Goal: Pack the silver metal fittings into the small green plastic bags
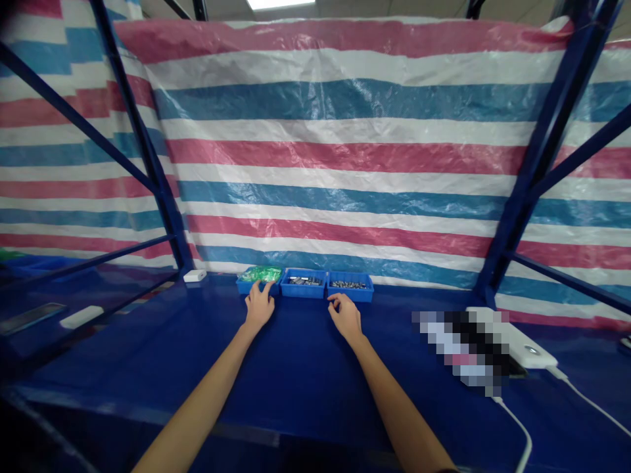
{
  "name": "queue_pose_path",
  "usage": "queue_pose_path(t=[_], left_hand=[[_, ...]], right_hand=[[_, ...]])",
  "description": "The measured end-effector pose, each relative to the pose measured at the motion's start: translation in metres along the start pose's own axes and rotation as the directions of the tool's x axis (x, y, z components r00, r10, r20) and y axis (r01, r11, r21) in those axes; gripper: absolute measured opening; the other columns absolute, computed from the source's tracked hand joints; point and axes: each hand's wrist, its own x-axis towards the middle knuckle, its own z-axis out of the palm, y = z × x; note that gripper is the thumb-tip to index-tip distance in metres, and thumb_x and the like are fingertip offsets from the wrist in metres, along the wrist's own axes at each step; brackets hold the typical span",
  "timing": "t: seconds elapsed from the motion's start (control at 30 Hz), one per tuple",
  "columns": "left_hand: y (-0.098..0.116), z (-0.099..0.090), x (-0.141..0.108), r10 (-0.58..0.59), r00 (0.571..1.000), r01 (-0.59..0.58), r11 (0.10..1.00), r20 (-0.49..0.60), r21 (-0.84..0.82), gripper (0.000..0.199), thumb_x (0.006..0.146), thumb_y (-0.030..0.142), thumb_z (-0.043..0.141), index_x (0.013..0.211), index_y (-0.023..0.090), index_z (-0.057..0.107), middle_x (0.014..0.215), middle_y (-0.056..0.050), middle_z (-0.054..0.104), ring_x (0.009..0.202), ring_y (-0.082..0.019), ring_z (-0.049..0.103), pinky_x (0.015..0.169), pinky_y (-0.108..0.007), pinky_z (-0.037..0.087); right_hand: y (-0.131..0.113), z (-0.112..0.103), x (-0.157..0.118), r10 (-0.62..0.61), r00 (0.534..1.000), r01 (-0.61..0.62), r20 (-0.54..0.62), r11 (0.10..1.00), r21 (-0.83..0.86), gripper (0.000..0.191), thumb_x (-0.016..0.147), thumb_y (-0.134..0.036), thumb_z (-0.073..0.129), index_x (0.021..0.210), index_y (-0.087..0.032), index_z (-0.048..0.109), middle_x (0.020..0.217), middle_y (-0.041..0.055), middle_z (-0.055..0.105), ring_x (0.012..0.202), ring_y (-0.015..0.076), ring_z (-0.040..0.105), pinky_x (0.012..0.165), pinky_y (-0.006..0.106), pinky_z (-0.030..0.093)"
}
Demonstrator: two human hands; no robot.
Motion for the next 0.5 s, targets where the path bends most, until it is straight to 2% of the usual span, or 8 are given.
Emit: queue_pose_path(t=[0.17, 0.5], left_hand=[[0.0042, -0.0001, 0.0018, 0.030, 0.999, -0.031, 0.999, 0.036, 0.008, 0.053, 0.076, 0.009, 0.041, 0.127, 0.024, 0.045, 0.134, -0.014, 0.036, 0.124, -0.029, 0.034, 0.097, -0.046, 0.033], [0.0041, -0.0041, -0.0021, 0.085, 0.994, -0.087, 0.996, 0.063, 0.035, 0.055, 0.077, 0.017, 0.046, 0.131, 0.023, 0.040, 0.137, -0.014, 0.033, 0.125, -0.030, 0.034, 0.097, -0.044, 0.033]], right_hand=[[0.0002, 0.0026, -0.0010, -0.025, 1.000, 0.025, 0.010, 1.000, -0.015, 0.022, 0.073, -0.025, 0.045, 0.087, -0.022, 0.062, 0.066, -0.0016, 0.052, 0.059, 0.0130, 0.048, 0.058, 0.024, 0.039], [-0.0001, 0.0006, -0.0003, -0.032, 0.999, 0.032, 0.017, 0.999, -0.017, 0.022, 0.074, -0.026, 0.046, 0.088, -0.022, 0.062, 0.067, -0.0021, 0.053, 0.059, 0.0123, 0.048, 0.059, 0.023, 0.039]])
